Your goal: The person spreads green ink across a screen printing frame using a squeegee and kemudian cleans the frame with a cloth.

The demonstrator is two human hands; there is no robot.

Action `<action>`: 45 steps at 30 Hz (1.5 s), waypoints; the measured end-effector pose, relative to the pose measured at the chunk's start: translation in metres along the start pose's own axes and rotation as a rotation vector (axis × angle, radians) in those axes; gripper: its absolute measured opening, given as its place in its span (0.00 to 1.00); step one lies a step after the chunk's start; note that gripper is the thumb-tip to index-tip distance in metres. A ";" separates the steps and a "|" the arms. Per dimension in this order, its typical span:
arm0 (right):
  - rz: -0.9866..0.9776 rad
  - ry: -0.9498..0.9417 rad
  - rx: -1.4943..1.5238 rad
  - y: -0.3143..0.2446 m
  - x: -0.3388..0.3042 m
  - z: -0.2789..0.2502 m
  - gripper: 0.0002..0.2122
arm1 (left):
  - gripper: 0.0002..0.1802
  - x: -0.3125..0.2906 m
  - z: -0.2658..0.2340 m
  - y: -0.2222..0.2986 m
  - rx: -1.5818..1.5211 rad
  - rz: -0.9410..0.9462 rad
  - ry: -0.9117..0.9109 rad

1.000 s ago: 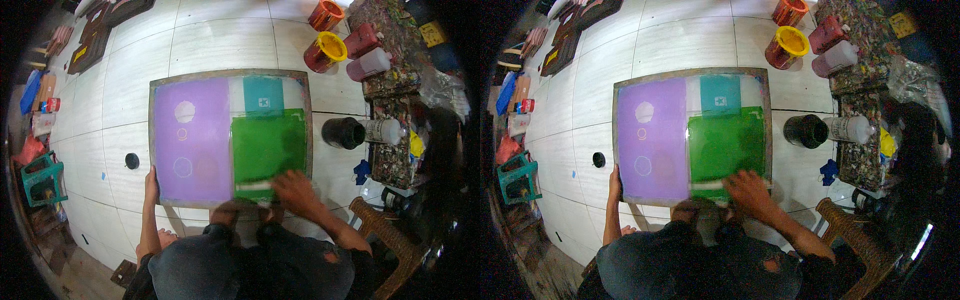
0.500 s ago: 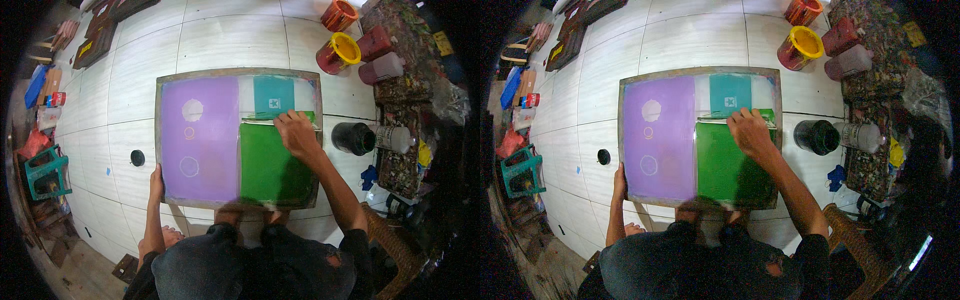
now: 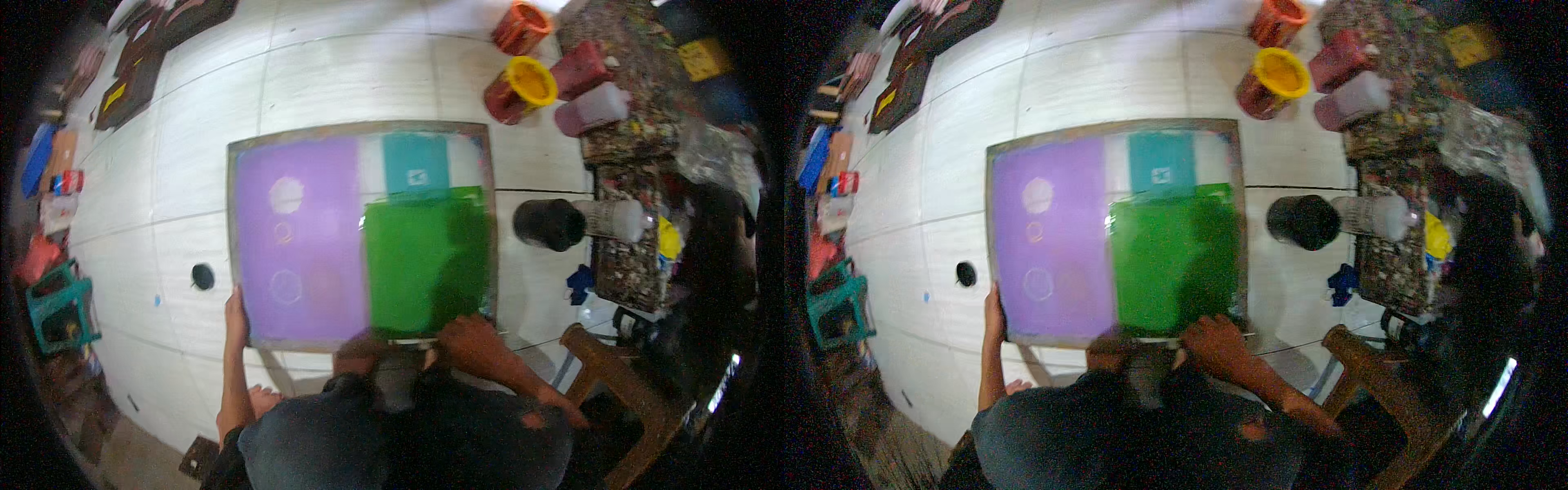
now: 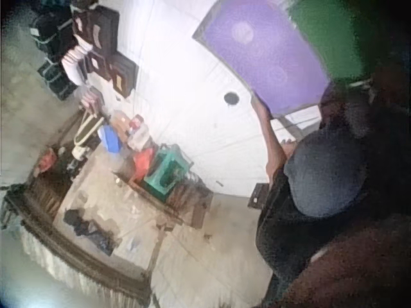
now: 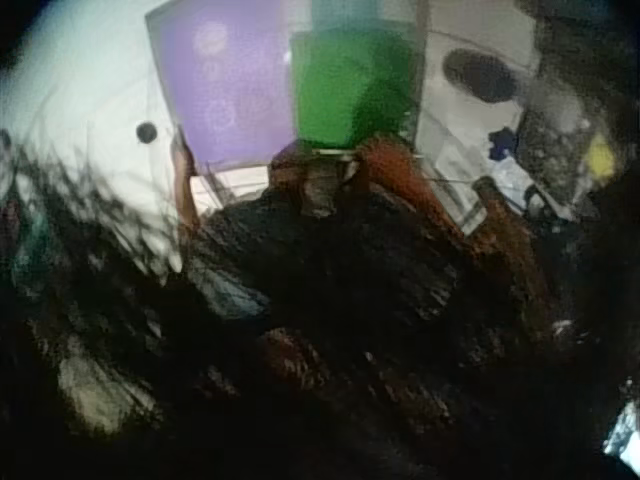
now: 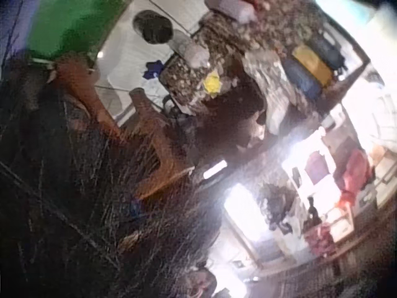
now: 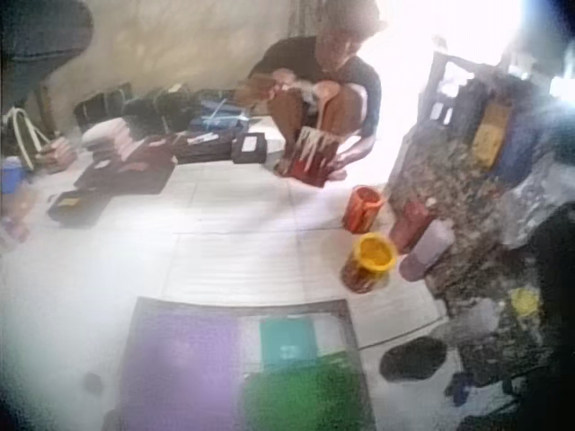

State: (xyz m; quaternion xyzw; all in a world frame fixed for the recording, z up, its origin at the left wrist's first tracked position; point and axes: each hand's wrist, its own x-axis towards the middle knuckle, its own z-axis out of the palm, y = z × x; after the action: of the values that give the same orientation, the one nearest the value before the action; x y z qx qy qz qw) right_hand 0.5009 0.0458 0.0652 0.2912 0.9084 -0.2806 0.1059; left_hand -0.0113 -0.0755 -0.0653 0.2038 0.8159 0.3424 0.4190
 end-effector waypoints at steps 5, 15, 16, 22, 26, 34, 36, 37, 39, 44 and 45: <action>0.670 0.517 0.742 0.054 -0.060 -0.085 0.11 | 0.38 -0.005 0.004 0.010 -0.186 -0.024 -0.132; 0.596 1.217 -0.320 0.099 -0.061 -0.065 0.22 | 0.41 0.000 0.002 0.004 -0.037 0.076 -0.074; 0.528 1.157 -0.381 0.107 -0.057 -0.056 0.23 | 0.41 -0.002 0.001 0.003 0.015 0.095 -0.032; 0.662 1.028 -0.440 0.149 -0.073 -0.011 0.31 | 0.40 -0.006 0.003 0.010 -0.053 0.025 -0.056; 0.888 0.963 -0.407 0.145 -0.110 -0.005 0.28 | 0.39 -0.003 0.005 0.010 -0.178 0.027 -0.093; 0.687 1.376 0.745 0.136 -0.092 -0.093 0.16 | 0.37 -0.008 0.004 0.007 -0.193 0.006 -0.100; 0.876 1.195 0.517 0.147 -0.077 -0.113 0.17 | 0.34 -0.009 0.008 0.014 -0.118 0.212 -0.051; 0.917 1.147 0.454 0.145 -0.076 -0.114 0.17 | 0.31 -0.012 0.008 0.018 0.080 0.189 0.085; 0.996 1.044 0.452 0.141 -0.072 -0.102 0.17 | 0.30 -0.031 0.010 0.017 0.366 0.322 0.221; 0.950 0.880 0.453 0.100 -0.100 -0.020 0.14 | 0.48 -0.112 0.019 -0.015 0.807 0.784 -0.013; 0.966 0.809 0.468 0.085 -0.105 0.000 0.15 | 0.47 -0.127 0.020 -0.023 0.987 0.794 -0.122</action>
State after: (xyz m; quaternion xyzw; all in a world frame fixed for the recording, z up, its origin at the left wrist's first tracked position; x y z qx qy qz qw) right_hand 0.6358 0.0542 0.0645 0.7624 0.5595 -0.2602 -0.1952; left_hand 0.0759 -0.1614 -0.0213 0.6790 0.7146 0.0429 0.1629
